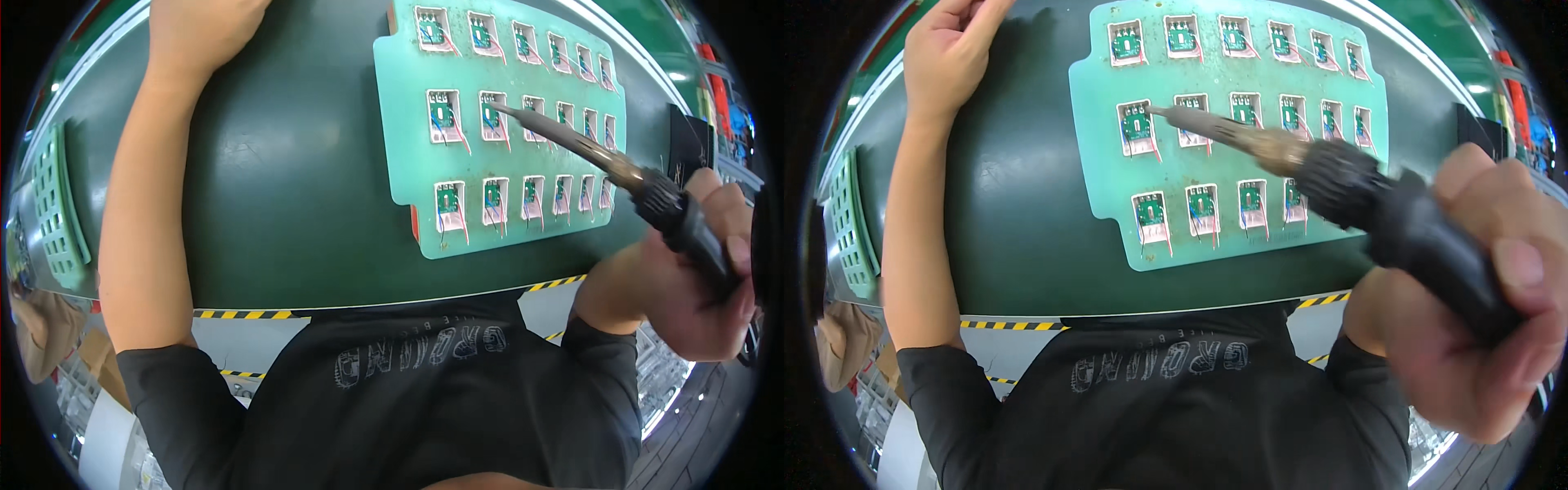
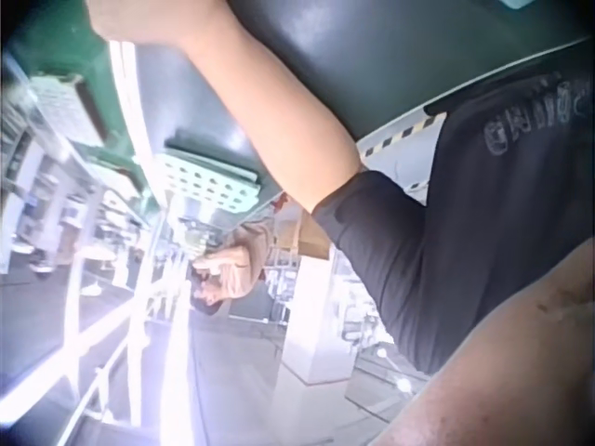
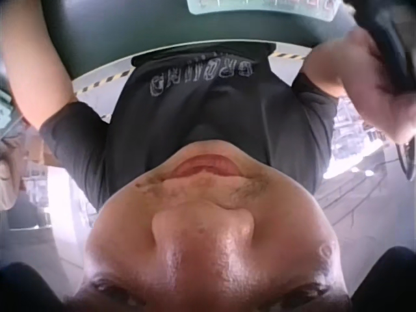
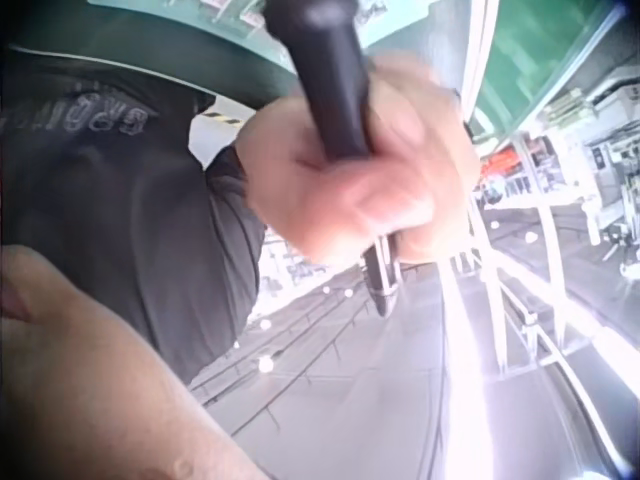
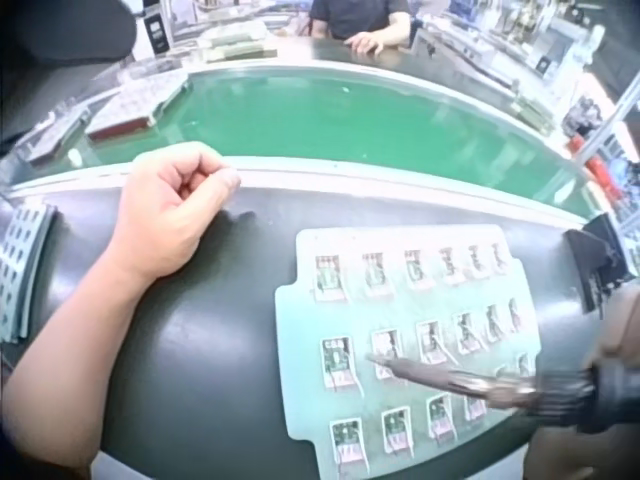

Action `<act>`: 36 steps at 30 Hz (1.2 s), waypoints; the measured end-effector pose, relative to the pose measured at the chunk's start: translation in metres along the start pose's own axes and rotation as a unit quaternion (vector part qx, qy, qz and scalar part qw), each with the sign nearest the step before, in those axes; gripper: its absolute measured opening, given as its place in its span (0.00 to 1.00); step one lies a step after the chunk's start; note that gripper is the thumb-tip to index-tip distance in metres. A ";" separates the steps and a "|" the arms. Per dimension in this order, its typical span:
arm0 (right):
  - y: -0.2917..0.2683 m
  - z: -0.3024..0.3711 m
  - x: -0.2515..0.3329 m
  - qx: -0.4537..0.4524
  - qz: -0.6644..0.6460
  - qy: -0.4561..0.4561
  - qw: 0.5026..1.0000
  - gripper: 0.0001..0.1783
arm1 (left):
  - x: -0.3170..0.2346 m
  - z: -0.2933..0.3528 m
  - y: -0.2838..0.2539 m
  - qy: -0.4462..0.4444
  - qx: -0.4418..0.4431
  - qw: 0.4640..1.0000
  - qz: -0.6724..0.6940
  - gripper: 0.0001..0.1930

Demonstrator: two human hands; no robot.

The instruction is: Soldering small electronic components onto a printed circuit board held in a green fixture.

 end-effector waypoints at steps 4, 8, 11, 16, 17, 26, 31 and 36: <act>0.035 0.005 -0.006 0.174 0.158 -0.071 0.969 0.14 | 0.001 -0.002 0.002 0.001 -0.009 1.000 0.023 0.06; 0.045 0.010 -0.007 0.216 0.192 -0.094 0.953 0.15 | -0.001 -0.001 -0.007 -0.002 -0.019 1.000 0.010 0.06; 0.068 0.013 -0.019 0.220 0.201 -0.091 0.950 0.15 | 0.000 -0.001 -0.008 0.009 -0.018 1.000 0.013 0.06; 0.072 0.016 -0.021 0.212 0.219 -0.091 0.948 0.15 | 0.001 -0.002 -0.001 0.002 -0.006 1.000 0.022 0.06; 0.068 0.017 -0.010 0.209 0.220 -0.092 0.948 0.15 | -0.001 -0.001 -0.003 -0.004 -0.010 1.000 0.015 0.06; 0.033 0.029 0.005 0.181 0.238 -0.088 0.950 0.14 | 0.000 -0.001 -0.005 0.021 -0.011 1.000 -0.006 0.06; 0.029 0.031 0.002 0.179 0.250 -0.084 0.948 0.14 | 0.004 -0.003 -0.001 0.029 -0.005 1.000 0.003 0.06; 0.035 0.027 -0.004 0.184 0.240 -0.089 0.949 0.14 | -0.005 0.000 -0.015 0.016 -0.023 0.999 -0.022 0.06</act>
Point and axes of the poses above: each hand's wrist, its own z-axis away from the middle knuckle, its own y-axis out of the palm, x = y × z, the point moved 4 cm from there along -z, towards the middle knuckle, and after that the axes turned 3 degrees about -y, right-handed, at the moved point
